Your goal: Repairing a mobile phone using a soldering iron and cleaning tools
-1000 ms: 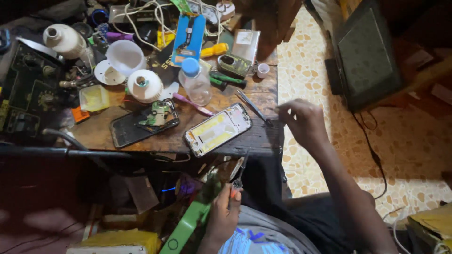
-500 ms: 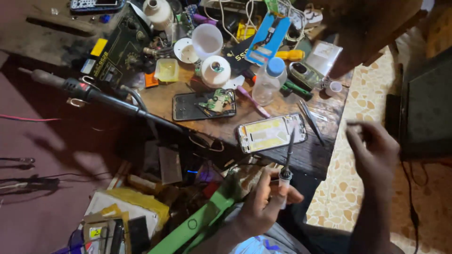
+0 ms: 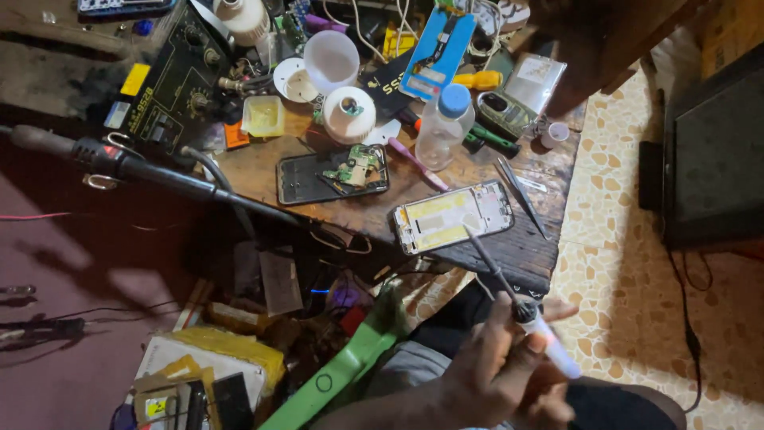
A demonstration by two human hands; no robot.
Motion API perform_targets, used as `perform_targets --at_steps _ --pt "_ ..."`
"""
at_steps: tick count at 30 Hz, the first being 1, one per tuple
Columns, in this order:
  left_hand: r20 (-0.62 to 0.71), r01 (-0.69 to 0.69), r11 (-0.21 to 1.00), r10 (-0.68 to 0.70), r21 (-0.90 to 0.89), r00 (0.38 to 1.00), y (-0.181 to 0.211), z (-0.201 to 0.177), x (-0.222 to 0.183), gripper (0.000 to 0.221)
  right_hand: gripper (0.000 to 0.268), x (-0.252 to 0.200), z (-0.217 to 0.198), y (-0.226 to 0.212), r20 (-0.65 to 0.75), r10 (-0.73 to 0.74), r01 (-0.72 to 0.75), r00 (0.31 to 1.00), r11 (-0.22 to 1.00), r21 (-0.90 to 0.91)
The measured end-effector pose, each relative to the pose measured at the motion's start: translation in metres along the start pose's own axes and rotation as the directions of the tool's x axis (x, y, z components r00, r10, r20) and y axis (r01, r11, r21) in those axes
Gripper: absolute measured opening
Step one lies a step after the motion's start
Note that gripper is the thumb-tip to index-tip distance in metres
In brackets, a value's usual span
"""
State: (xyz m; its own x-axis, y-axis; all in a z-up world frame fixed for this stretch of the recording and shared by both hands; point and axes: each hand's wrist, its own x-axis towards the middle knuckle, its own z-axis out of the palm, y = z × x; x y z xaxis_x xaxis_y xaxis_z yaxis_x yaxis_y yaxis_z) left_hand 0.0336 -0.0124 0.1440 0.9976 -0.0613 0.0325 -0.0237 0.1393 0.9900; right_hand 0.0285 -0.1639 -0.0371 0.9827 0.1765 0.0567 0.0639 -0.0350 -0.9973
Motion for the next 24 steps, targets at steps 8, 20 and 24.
perform_targets --at_steps 8,20,24 --pt "0.043 -0.180 0.981 0.177 0.066 0.983 0.007 -0.008 0.011 0.049 0.023 0.041 0.056 -0.116 -0.343 -0.072 0.270 0.937 0.772 0.575" --pt "-0.006 -0.238 0.896 0.260 0.376 0.966 -0.031 -0.034 0.036 0.020 0.030 0.054 0.000 -0.084 -0.479 -0.215 0.493 0.851 0.643 0.587" --pt "-0.013 -0.271 0.657 0.393 0.704 0.920 -0.040 -0.053 0.063 0.019 0.036 0.060 -0.003 -0.110 -0.619 -0.027 0.396 0.785 0.791 0.467"
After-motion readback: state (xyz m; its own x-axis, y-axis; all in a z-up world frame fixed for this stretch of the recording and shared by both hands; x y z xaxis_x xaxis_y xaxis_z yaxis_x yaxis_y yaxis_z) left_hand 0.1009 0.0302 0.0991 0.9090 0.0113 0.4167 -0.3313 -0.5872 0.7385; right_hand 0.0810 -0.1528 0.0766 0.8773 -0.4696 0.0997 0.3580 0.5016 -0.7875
